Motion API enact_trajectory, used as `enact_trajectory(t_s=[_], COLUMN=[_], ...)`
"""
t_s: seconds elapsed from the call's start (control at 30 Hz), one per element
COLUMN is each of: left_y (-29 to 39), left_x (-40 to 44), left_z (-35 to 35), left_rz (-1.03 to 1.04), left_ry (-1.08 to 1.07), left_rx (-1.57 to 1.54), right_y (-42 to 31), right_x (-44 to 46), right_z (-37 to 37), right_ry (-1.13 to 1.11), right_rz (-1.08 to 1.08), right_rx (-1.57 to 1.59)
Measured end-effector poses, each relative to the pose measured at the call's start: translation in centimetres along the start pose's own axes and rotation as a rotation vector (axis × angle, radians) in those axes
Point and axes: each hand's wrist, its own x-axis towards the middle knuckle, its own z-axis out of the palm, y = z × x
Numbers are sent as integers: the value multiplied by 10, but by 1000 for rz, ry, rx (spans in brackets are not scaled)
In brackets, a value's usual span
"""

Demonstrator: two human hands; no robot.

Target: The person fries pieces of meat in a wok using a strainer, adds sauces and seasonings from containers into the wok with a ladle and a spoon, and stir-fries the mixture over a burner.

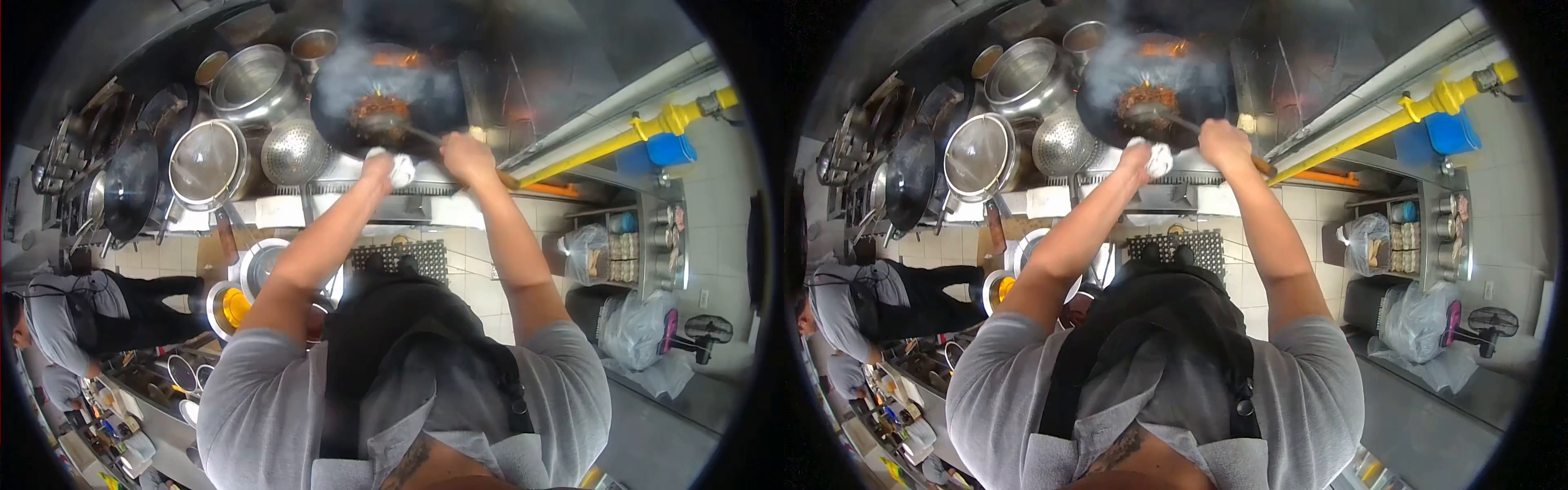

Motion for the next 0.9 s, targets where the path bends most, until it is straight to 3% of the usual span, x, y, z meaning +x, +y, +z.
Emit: enact_trajectory(t_s=[0.07,0.13,0.2,0.27,0.33,0.4,0.47,0.53,0.67,0.77,0.87,0.9], left_y=[-14,-34,-65,-103,-90,-43,-31,-16,-21,-14,-4,-16], left_x=[45,34,10,8,13,20,75,70,54,26,6,47], left_z=[-22,-41,-66,-96,-83,-49,-40,-27,-31,-21,-15,-36], left_rz=[83,118,175,259,224,67,66,3,-7,122,-1,22], left_ry=[59,106,309,356,257,141,216,122,134,13,118,132], left_rx=[-1,96,433,599,406,183,145,27,62,108,60,116], right_y=[-4,-7,-20,-14,-12,-14,-11,-7,-10,-22,-27,-29], right_x=[46,60,40,26,1,-18,-22,-17,-22,-37,-7,10], right_z=[25,47,40,43,37,10,1,6,7,-30,-16,0], right_ry=[-10,17,152,186,250,73,20,8,-39,-118,-133,-75], right_rz=[24,62,93,94,91,128,113,96,24,34,27,41], right_rx=[37,31,144,159,128,134,77,32,-3,-61,-37,-3])
